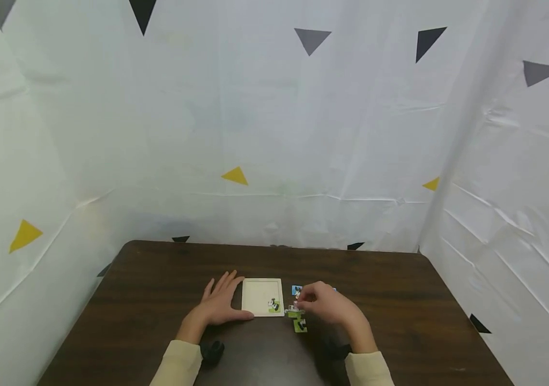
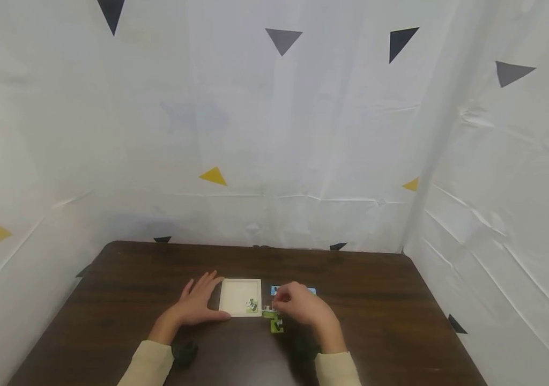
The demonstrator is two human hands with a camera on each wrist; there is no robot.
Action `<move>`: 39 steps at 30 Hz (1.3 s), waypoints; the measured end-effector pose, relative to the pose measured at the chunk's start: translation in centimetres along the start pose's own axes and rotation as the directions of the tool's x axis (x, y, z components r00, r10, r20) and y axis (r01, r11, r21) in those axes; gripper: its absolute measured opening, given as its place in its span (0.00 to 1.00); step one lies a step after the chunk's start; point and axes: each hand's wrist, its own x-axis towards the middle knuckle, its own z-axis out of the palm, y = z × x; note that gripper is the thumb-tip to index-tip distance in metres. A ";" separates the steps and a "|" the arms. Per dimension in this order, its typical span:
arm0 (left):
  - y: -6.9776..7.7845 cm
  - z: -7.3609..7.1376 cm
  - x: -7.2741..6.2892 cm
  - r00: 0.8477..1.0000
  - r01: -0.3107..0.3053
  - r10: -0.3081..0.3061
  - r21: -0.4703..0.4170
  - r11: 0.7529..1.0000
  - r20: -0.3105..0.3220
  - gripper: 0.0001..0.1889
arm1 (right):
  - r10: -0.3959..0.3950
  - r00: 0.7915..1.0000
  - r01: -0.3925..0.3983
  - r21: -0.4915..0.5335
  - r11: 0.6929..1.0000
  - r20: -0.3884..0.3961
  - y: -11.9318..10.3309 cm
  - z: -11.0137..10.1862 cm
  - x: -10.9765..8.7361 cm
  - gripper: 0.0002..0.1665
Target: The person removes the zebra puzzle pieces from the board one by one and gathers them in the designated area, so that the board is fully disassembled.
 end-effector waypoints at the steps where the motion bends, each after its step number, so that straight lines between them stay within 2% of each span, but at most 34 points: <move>1: 0.0 0.0 0.1 1.000 0.002 -0.002 0.001 1.000 0.000 0.58 | 0.007 1.000 -0.007 0.002 1.000 0.005 0.2 -0.3 -0.2 0.07; 8: 0.2 -0.4 0.1 1.000 0.022 -0.022 0.013 1.000 0.015 0.59 | 0.051 0.997 -0.051 0.007 0.999 0.056 1.5 -1.6 -1.2 0.09; 12: -0.5 0.3 0.3 1.000 0.018 -0.018 0.000 1.000 0.002 0.60 | 0.088 0.993 -0.089 0.009 0.996 0.075 2.0 -2.2 -2.1 0.09; 16: -0.6 0.4 0.4 1.000 0.020 -0.020 0.006 1.000 0.006 0.60 | 0.117 0.990 -0.118 0.008 0.993 0.085 2.8 -2.5 -2.7 0.09; 21: 0.0 -0.1 0.2 1.000 0.018 -0.018 0.011 1.000 0.011 0.59 | 0.149 0.987 -0.148 -0.025 0.989 0.056 3.5 -2.1 -2.6 0.09; 25: -0.3 0.4 0.3 1.000 0.011 -0.011 0.015 1.000 0.000 0.60 | 0.173 0.985 -0.173 -0.036 0.984 0.019 3.8 -1.5 -2.2 0.08; 30: -0.6 0.6 0.3 1.000 0.008 -0.008 0.010 1.000 -0.009 0.60 | 0.225 0.973 -0.225 -0.010 0.974 0.045 3.8 -1.1 -2.1 0.11; 34: -0.3 0.3 0.2 1.000 0.011 -0.011 0.026 1.000 -0.016 0.59 | 0.264 0.963 -0.263 -0.027 0.964 0.048 3.7 -0.9 -2.1 0.13; 39: -0.1 0.2 0.2 1.000 0.025 -0.024 0.062 0.998 -0.009 0.60 | 0.295 0.955 -0.293 -0.056 0.954 0.034 3.5 -0.5 -2.2 0.10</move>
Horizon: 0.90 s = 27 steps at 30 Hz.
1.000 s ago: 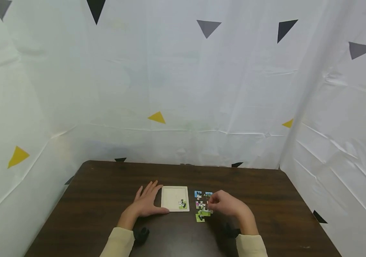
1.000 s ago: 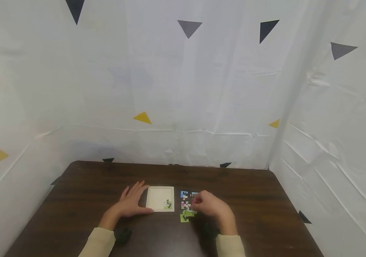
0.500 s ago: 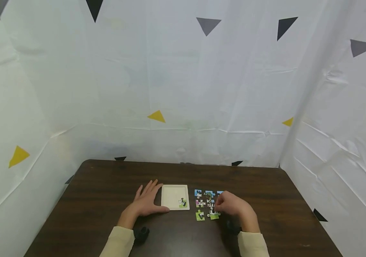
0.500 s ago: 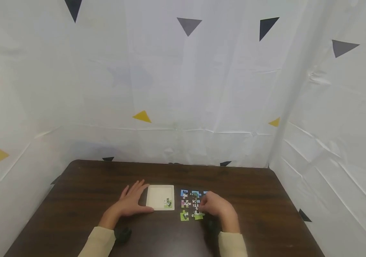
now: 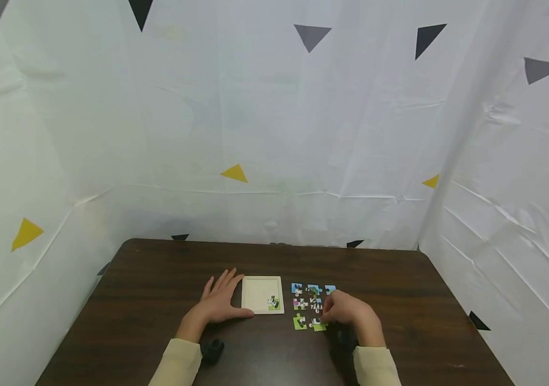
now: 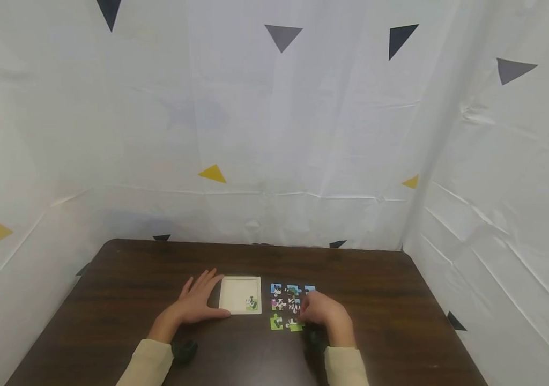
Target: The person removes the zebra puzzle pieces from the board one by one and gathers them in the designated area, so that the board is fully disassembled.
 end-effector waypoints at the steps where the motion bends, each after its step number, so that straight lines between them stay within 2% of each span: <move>1: 0.0 0.0 0.0 1.000 0.001 -0.001 0.000 1.000 -0.001 0.60 | 0.003 1.000 -0.003 -0.003 1.000 0.001 0.0 0.0 0.0 0.10; 8: 0.2 -0.2 -0.1 1.000 0.004 -0.004 -0.014 1.000 -0.001 0.60 | -0.011 1.000 0.011 0.040 0.999 0.008 0.2 -0.4 0.1 0.15; 13: 0.0 -0.1 0.1 1.000 -0.005 0.005 -0.026 1.000 -0.023 0.59 | -0.038 0.999 0.039 0.054 0.998 -0.026 -0.1 -0.7 0.4 0.18; 20: -0.3 -0.2 0.0 1.000 -0.007 0.007 -0.023 1.000 -0.014 0.58 | -0.150 0.985 0.150 -0.007 0.989 -0.082 -3.1 0.6 2.1 0.09; 24: 0.0 -0.4 -0.2 1.000 -0.009 0.009 -0.034 0.999 0.004 0.58 | -0.193 0.979 0.192 -0.027 0.981 -0.058 -4.9 2.0 3.2 0.12; 27: 0.3 -0.4 -0.2 1.000 -0.023 0.023 -0.053 0.998 0.011 0.57 | -0.195 0.980 0.193 -0.055 0.980 -0.046 -5.7 3.2 4.1 0.17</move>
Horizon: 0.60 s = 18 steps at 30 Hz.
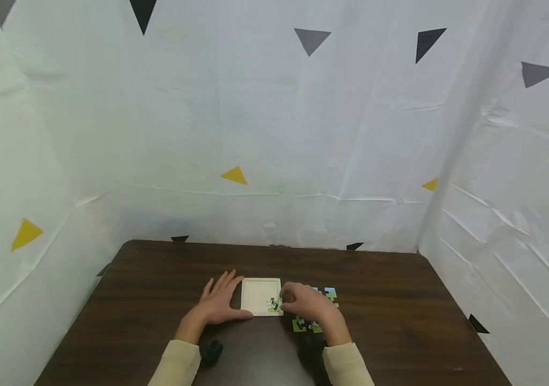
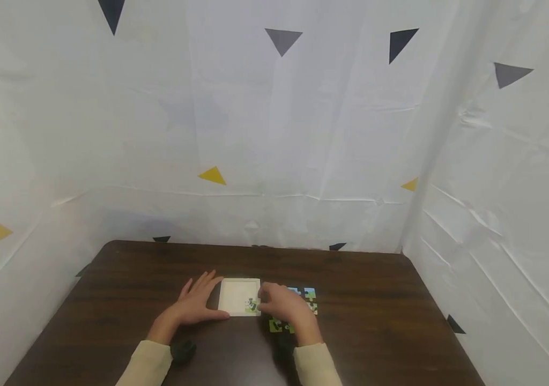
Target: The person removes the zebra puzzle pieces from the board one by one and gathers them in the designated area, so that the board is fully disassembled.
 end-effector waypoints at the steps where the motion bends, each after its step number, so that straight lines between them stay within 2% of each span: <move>1: 0.0 0.0 0.0 1.000 -0.005 0.005 -0.004 1.000 0.000 0.57 | 0.002 1.000 -0.002 -0.007 1.000 0.001 -0.1 0.4 0.4 0.18; 6: -0.8 0.8 0.4 1.000 -0.003 0.003 -0.001 1.000 -0.016 0.58 | 0.017 1.000 -0.016 -0.051 0.999 0.011 -0.4 1.6 1.6 0.17; 9: -0.9 0.6 0.4 1.000 0.008 -0.008 0.010 1.000 -0.011 0.59 | 0.022 1.000 -0.022 -0.055 0.998 0.011 -0.5 1.8 2.0 0.17; 13: -0.4 0.2 0.1 1.000 0.008 -0.008 0.007 1.000 0.001 0.57 | 0.022 1.000 -0.022 -0.014 1.000 0.017 -0.6 1.8 2.0 0.17; 18: -1.0 0.9 0.5 1.000 0.008 -0.008 0.016 1.000 -0.004 0.59 | 0.024 0.999 -0.025 0.024 0.999 0.034 -0.6 1.7 2.1 0.15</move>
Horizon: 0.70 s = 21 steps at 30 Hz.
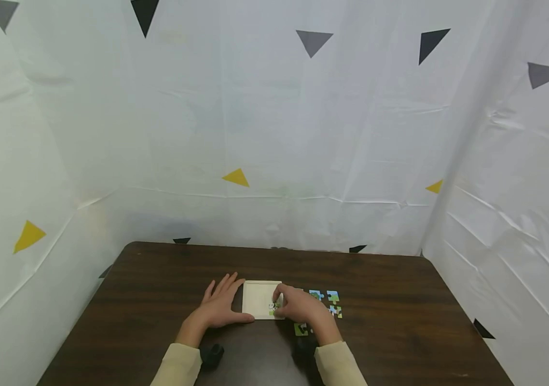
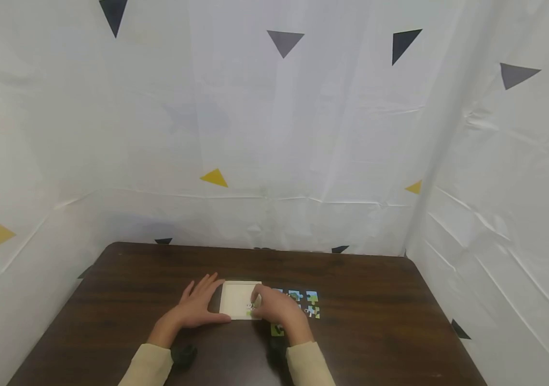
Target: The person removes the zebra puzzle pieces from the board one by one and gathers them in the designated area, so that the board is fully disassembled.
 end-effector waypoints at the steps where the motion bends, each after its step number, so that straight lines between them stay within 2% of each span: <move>1: -0.1 0.0 0.0 1.000 -0.004 0.004 -0.005 1.000 -0.005 0.59 | -0.003 1.000 0.003 -0.002 1.000 0.000 0.0 0.0 0.1 0.15; 8: 0.4 -0.5 -0.2 1.000 -0.010 0.010 -0.011 1.000 0.001 0.58 | -0.054 0.997 0.052 -0.038 0.998 -0.046 -0.1 -0.5 0.1 0.07; 11: 0.8 -0.8 -0.4 1.000 -0.005 0.005 -0.013 1.000 0.004 0.57 | -0.066 0.996 0.065 -0.015 0.998 -0.058 -0.1 -0.9 0.0 0.05; 18: 0.2 -0.4 -0.3 0.999 -0.043 0.043 -0.030 0.999 -0.023 0.56 | -0.104 0.994 0.105 0.071 0.992 -0.019 0.1 -1.4 -0.4 0.06; 21: -0.1 -0.1 -0.1 0.998 -0.052 0.051 -0.035 0.998 -0.030 0.56 | -0.133 0.991 0.133 0.076 0.988 -0.007 0.2 -1.3 -0.5 0.05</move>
